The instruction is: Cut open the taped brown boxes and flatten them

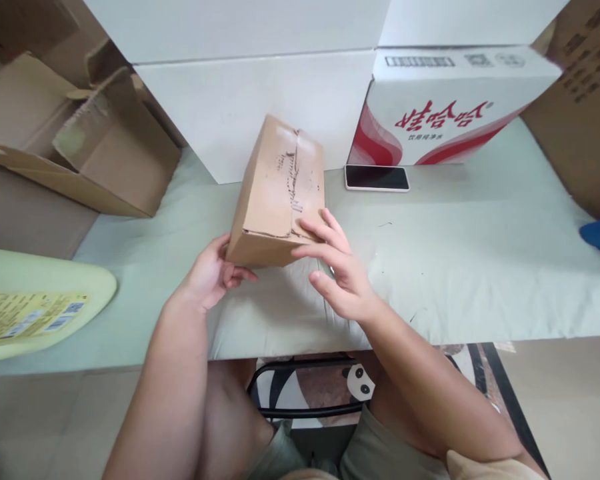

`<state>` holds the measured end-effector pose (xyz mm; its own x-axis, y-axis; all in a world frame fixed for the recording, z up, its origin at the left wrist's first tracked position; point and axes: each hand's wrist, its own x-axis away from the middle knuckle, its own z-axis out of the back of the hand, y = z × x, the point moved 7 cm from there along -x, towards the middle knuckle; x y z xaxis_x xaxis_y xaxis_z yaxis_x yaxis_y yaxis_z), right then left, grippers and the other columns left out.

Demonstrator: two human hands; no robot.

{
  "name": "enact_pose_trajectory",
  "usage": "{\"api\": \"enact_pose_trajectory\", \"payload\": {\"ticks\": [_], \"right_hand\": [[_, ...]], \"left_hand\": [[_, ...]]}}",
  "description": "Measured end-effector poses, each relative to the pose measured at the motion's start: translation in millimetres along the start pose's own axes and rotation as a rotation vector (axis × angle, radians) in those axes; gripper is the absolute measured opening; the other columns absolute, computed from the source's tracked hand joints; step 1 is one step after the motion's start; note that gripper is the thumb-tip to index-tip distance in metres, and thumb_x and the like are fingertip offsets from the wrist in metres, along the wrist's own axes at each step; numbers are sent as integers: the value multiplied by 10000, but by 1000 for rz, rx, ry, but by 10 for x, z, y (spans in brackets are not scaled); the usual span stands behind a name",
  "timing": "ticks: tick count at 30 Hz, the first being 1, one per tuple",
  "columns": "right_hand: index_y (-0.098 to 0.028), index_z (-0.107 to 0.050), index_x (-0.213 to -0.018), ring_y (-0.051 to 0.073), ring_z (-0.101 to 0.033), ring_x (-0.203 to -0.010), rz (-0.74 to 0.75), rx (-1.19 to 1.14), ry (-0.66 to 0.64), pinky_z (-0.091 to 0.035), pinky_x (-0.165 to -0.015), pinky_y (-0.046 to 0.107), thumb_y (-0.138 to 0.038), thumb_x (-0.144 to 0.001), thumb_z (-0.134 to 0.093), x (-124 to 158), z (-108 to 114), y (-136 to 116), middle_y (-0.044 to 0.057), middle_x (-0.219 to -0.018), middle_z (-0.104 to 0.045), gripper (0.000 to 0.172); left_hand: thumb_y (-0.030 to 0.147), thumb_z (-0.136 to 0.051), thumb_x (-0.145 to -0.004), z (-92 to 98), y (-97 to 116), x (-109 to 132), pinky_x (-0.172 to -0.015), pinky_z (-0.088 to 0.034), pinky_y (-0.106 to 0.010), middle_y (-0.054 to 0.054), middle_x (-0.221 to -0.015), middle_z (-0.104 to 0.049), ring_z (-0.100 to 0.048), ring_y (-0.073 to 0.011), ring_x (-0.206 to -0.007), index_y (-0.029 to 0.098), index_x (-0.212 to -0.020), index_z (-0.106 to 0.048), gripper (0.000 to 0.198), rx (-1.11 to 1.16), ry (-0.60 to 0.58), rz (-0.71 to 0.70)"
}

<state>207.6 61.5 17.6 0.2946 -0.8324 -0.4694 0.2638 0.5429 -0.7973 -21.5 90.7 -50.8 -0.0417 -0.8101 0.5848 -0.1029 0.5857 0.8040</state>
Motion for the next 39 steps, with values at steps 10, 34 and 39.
{"api": "enact_pose_trajectory", "payload": {"ticks": [10, 34, 39], "right_hand": [[-311, -691, -1176, 297, -598, -1309, -95, -107, 271, -473, -1184, 543, -520, -1016, -584, 92, 260, 174, 90, -1238, -648, 284], [-261, -686, -1127, 309, -565, -1397, 17, -96, -113, -479, -1195, 552, -487, -995, -621, 7, -181, -58, 137, -1401, -574, 270], [-260, -658, -1046, 327, -466, -1538, -33, -141, -202, -440, -1243, 565, -492, -932, -710, 14, -231, -80, 95, -1658, -469, 264]], "left_hand": [[555, -501, -801, 328, 12, 28, -445, -247, -257, -108, -592, -634, -505, -145, -460, 166, -588, -642, 465, -404, 40, 34], [704, -652, -866, 194, 449, 184, -1130, -536, -479, -63, -1633, -439, -456, -317, -1521, 348, -1156, -523, 477, -299, 60, -969], [655, -577, -865, 187, 475, 170, -1031, -559, -451, -69, -1343, -573, -597, -287, -1277, 295, -962, -446, 395, -215, 60, -927]]}}
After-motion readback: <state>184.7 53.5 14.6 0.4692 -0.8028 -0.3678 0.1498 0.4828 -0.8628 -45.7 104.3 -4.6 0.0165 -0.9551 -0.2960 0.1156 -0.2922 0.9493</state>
